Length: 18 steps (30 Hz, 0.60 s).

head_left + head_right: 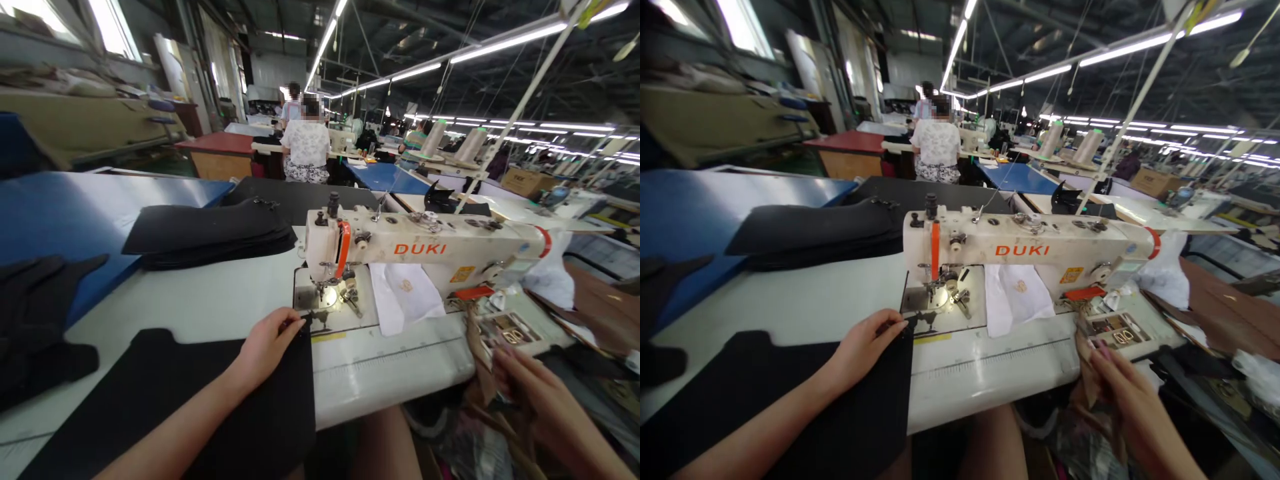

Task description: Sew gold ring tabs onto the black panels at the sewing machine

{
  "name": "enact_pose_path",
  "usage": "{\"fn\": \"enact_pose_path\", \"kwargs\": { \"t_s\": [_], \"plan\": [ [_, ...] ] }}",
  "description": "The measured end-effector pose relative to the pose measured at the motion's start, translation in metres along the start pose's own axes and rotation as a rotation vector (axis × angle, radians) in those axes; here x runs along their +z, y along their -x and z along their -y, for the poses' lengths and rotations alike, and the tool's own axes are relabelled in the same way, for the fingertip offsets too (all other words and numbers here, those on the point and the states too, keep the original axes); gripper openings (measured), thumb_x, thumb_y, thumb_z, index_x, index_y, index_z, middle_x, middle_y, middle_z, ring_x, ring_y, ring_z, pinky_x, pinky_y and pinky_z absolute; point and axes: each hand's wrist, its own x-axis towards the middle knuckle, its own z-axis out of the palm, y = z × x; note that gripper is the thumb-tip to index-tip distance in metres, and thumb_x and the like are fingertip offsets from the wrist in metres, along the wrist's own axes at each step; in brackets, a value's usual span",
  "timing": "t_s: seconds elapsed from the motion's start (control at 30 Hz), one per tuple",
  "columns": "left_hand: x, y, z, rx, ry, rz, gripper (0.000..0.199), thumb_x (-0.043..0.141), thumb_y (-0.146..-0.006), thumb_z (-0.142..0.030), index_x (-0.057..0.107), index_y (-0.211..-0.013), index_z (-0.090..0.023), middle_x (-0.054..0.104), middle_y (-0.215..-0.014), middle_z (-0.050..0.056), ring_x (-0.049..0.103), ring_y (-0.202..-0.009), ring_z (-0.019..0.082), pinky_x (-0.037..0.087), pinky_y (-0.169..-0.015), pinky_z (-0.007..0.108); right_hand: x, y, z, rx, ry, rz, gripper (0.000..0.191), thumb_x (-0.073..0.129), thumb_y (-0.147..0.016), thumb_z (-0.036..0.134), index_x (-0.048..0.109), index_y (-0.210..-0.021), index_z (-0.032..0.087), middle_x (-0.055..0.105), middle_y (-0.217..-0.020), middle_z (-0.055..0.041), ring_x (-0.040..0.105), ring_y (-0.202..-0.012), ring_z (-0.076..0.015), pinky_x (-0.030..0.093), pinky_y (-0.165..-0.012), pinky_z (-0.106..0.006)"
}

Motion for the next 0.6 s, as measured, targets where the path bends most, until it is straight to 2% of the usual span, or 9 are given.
{"fn": "enact_pose_path", "kwargs": {
  "t_s": [0.03,0.1,0.13,0.2,0.27,0.37,0.43,0.6],
  "plan": [
    [0.000,0.000,0.000,-0.008,0.014,0.009,0.026,0.044,-0.083,-0.042,0.059,-0.077,-0.022,0.064,-0.071,-0.001,0.061,-0.068,0.019,0.046,-0.065,0.030,0.022,0.017,0.001,0.092,-0.077,0.166,0.035,0.073,-0.063,0.048,0.064,-0.075,0.017,0.057,-0.059,-0.0013,0.050,-0.048,-0.0122,0.039,-0.043,-0.024],
    [0.000,0.000,0.000,-0.024,0.039,0.025,0.027,0.044,-0.083,-0.043,0.058,-0.076,-0.022,0.062,-0.068,-0.001,0.060,-0.067,0.019,0.045,-0.064,0.029,0.072,0.044,0.007,0.211,-0.214,0.422,0.038,0.072,-0.066,0.048,0.063,-0.086,0.017,0.059,-0.064,-0.0003,0.048,-0.046,-0.0091,0.037,-0.044,-0.021],
    [0.000,0.000,0.000,-0.032,0.050,0.030,0.027,0.044,-0.082,-0.044,0.058,-0.075,-0.022,0.062,-0.068,-0.001,0.059,-0.066,0.019,0.045,-0.064,0.029,0.096,0.052,0.012,0.247,-0.287,0.508,0.038,0.071,-0.067,0.047,0.062,-0.089,0.017,0.058,-0.062,0.0020,0.045,-0.044,-0.0073,0.034,-0.043,-0.020],
    [0.000,0.000,-0.001,-0.037,0.074,0.033,0.028,0.044,-0.082,-0.045,0.058,-0.075,-0.021,0.061,-0.068,-0.001,0.059,-0.067,0.019,0.044,-0.064,0.029,0.140,0.060,0.022,0.329,-0.431,0.586,0.036,0.073,-0.066,0.043,0.059,-0.086,0.017,0.047,-0.053,0.0082,0.033,-0.037,-0.0033,0.024,-0.039,-0.017],
    [-0.001,0.000,-0.001,-0.035,0.099,0.028,0.029,0.044,-0.082,-0.045,0.057,-0.074,-0.021,0.061,-0.068,-0.002,0.057,-0.066,0.019,0.044,-0.065,0.029,0.173,0.057,0.030,0.488,-0.538,0.656,0.030,0.066,-0.073,0.043,0.058,-0.081,0.016,0.038,-0.049,0.0103,0.026,-0.035,-0.0024,0.017,-0.037,-0.017],
    [-0.001,0.000,0.000,-0.037,0.139,0.018,0.029,0.044,-0.081,-0.046,0.057,-0.073,-0.021,0.059,-0.065,-0.002,0.055,-0.065,0.018,0.043,-0.064,0.029,0.203,0.050,0.033,0.784,-0.564,0.745,0.038,0.037,-0.091,0.043,0.056,-0.074,0.014,0.033,-0.044,0.0094,0.025,-0.032,-0.0036,0.013,-0.036,-0.017],
    [0.000,0.000,0.002,-0.044,0.169,0.017,0.029,0.044,-0.081,-0.047,0.056,-0.073,-0.021,0.058,-0.065,-0.002,0.055,-0.065,0.018,0.043,-0.064,0.029,0.214,0.049,0.032,0.908,-0.533,0.774,0.041,0.028,-0.094,0.037,0.053,-0.070,0.014,0.033,-0.043,0.0088,0.026,-0.030,-0.0038,0.012,-0.036,-0.017],
    [0.001,0.000,0.005,-0.048,0.225,0.013,0.027,0.046,-0.081,-0.046,0.056,-0.074,-0.021,0.059,-0.067,-0.002,0.055,-0.065,0.018,0.043,-0.066,0.029,0.224,0.054,0.030,0.979,-0.490,0.766,0.041,0.030,-0.095,0.037,0.050,-0.067,0.015,0.035,-0.044,0.0084,0.030,-0.030,-0.0036,0.012,-0.037,-0.016]
  ]
}}
